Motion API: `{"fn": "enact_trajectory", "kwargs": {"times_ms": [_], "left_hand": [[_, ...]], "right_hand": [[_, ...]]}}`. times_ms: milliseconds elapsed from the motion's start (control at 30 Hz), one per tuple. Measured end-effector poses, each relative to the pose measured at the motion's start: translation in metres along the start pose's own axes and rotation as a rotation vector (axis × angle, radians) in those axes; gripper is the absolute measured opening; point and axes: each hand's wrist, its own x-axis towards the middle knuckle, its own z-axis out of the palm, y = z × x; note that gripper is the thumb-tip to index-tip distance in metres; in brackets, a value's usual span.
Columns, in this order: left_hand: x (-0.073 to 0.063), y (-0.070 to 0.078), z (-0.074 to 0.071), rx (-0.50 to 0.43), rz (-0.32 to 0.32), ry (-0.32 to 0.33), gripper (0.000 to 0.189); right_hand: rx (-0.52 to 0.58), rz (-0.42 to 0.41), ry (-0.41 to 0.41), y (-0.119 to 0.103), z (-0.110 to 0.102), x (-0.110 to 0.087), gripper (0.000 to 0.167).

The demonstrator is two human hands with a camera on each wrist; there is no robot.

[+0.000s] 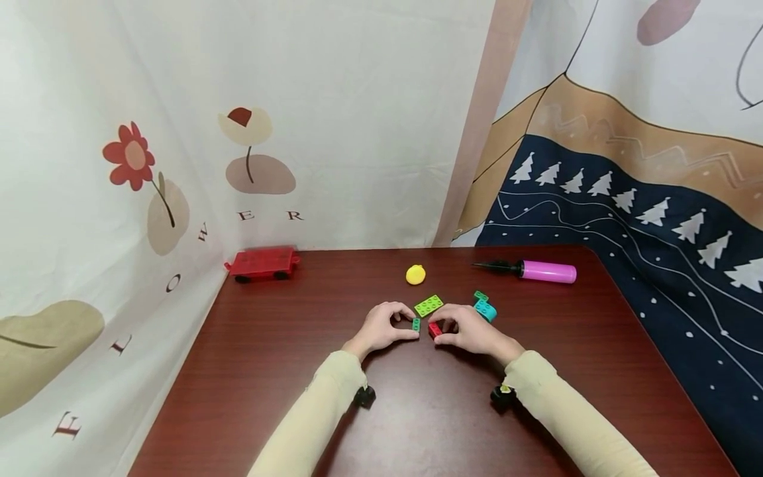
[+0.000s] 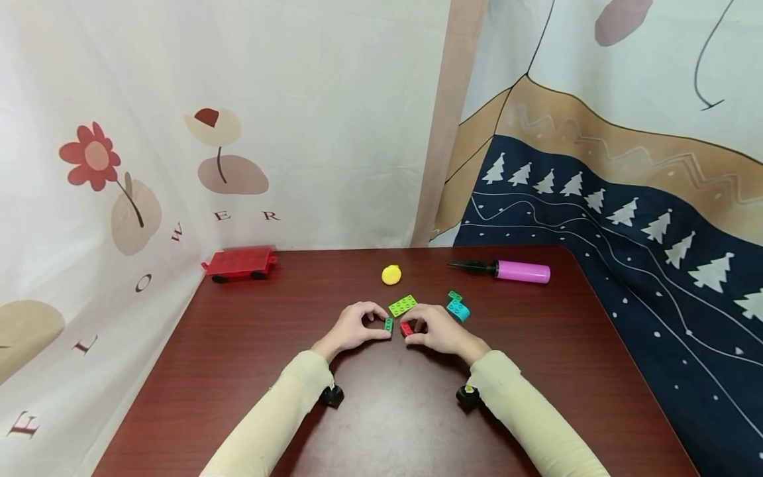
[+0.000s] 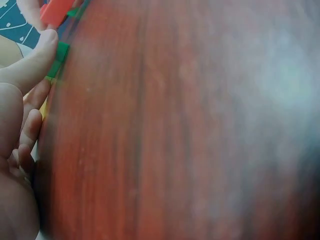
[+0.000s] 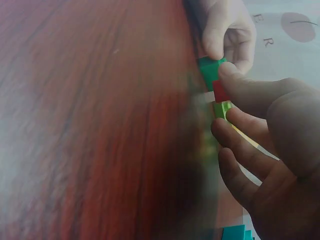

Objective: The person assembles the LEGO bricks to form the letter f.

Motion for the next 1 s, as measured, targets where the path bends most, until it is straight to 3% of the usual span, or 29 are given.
{"fn": "enact_trajectory", "kwargs": {"times_ms": [333,1000], "left_hand": [[-0.005,0.002,0.003,-0.008,-0.052,0.005,0.033],[0.0,0.003,0.005,0.001,-0.082,0.044,0.035]], "right_hand": [[0.127,0.06,0.085,0.001,0.002,0.007,0.043],[0.18,0.053,0.155,-0.009,0.023,0.027,0.035]]}}
